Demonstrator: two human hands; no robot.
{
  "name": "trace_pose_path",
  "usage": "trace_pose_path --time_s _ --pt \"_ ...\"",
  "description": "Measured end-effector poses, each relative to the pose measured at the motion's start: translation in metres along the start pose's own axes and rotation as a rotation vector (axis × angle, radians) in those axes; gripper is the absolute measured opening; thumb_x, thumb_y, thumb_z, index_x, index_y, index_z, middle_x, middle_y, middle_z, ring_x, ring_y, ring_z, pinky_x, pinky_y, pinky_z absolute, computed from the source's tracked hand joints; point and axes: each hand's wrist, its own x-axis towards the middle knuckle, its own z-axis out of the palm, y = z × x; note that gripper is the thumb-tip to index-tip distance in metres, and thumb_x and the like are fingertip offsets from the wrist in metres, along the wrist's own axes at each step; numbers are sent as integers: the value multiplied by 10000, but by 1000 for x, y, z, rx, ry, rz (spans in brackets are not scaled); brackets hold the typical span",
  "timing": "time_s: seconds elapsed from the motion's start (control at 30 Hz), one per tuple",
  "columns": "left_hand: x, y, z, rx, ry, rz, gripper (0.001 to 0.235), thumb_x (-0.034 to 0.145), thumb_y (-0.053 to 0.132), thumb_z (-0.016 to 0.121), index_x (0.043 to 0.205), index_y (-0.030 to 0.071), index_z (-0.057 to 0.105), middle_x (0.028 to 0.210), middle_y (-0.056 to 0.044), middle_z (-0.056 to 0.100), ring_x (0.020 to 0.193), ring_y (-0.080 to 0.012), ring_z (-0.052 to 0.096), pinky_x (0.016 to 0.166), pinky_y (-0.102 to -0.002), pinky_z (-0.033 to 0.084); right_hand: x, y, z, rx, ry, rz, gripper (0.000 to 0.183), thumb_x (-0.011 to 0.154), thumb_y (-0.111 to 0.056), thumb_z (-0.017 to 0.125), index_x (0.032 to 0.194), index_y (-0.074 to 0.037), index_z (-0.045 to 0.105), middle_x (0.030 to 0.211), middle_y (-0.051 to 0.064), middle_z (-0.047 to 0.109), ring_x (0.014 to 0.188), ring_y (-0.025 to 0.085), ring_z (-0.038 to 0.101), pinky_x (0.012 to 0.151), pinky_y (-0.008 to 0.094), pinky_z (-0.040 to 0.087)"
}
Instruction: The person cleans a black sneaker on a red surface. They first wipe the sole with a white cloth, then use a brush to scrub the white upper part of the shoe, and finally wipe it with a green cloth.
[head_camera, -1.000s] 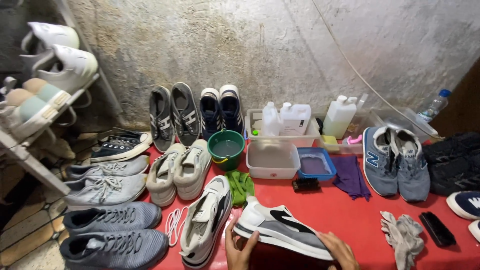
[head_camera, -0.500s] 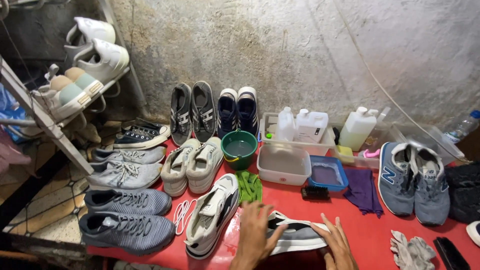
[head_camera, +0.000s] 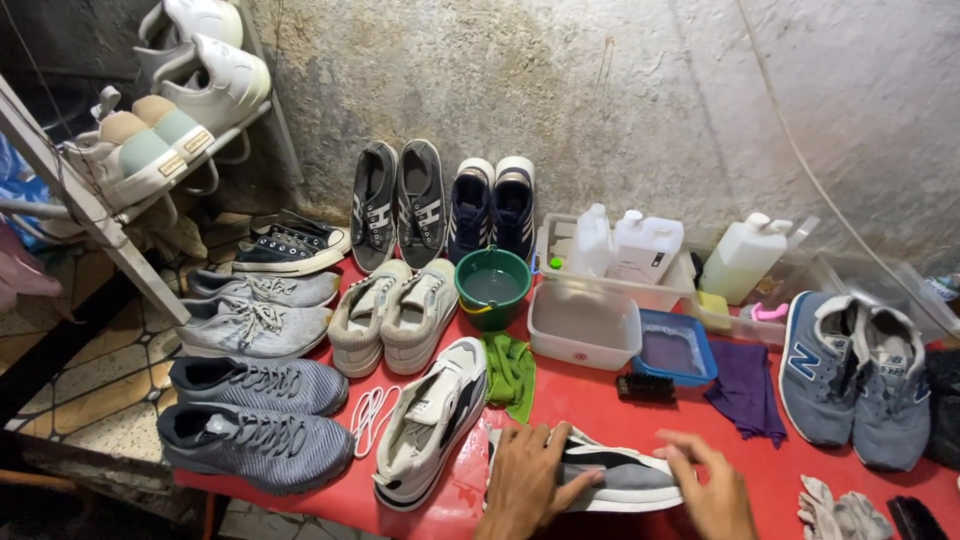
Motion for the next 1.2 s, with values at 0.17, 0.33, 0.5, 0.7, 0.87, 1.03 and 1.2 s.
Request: trace_pose_path --time_s 0.17,0.33,0.5,0.7,0.87,1.03,1.2 --pt "-2 2 0 85 132 51 656 997 721 554 1188 97 615 950 -159 715 842 -351 637 767 -479 420 73 0 1 -270 -49 -381 311 933 -257 640 1216 -201 756 1178 -38 767 1044 163 710 952 344 519" --pt "-6 4 5 122 223 92 695 960 739 597 1206 89 617 896 -138 689 820 -343 626 765 -468 414 136 2 44 -670 -208 -852 371 906 -116 614 1260 -213 664 1277 -25 661 1073 251 690 809 434 536" --pt "-16 3 16 131 267 147 739 973 697 548 1320 47 592 1199 -158 677 924 -365 607 815 -511 406 146 -18 75 -773 -273 -1055 387 893 -209 690 1276 -247 648 1159 14 663 958 322 690 750 482 514" --pt "-16 -4 32 123 282 191 782 920 713 610 1343 55 595 1145 -165 702 929 -358 641 810 -514 438 96 -45 58 -439 -334 -859 293 886 -341 702 1157 -236 735 1133 -23 768 803 201 745 807 357 538" --pt "-4 -14 30 28 146 47 693 914 713 644 1313 152 576 1004 -122 706 936 -364 650 862 -501 405 100 40 -5 -265 138 -673 301 847 -247 725 1140 -199 775 1160 -42 795 1075 146 745 986 316 520" --pt "7 -8 14 35 0 -48 744 933 762 566 1371 161 579 1141 -105 708 1028 -319 655 936 -492 412 114 169 -113 -534 601 -325 562 818 -301 714 1370 -219 644 1316 102 665 1227 330 616 1008 508 471" --pt "7 -9 14 12 9 -79 691 923 763 563 1314 194 596 1090 -64 729 994 -292 666 905 -460 426 127 270 -181 -661 449 192 1004 710 -516 790 1591 -245 391 1410 305 598 1291 531 576 1042 634 435"
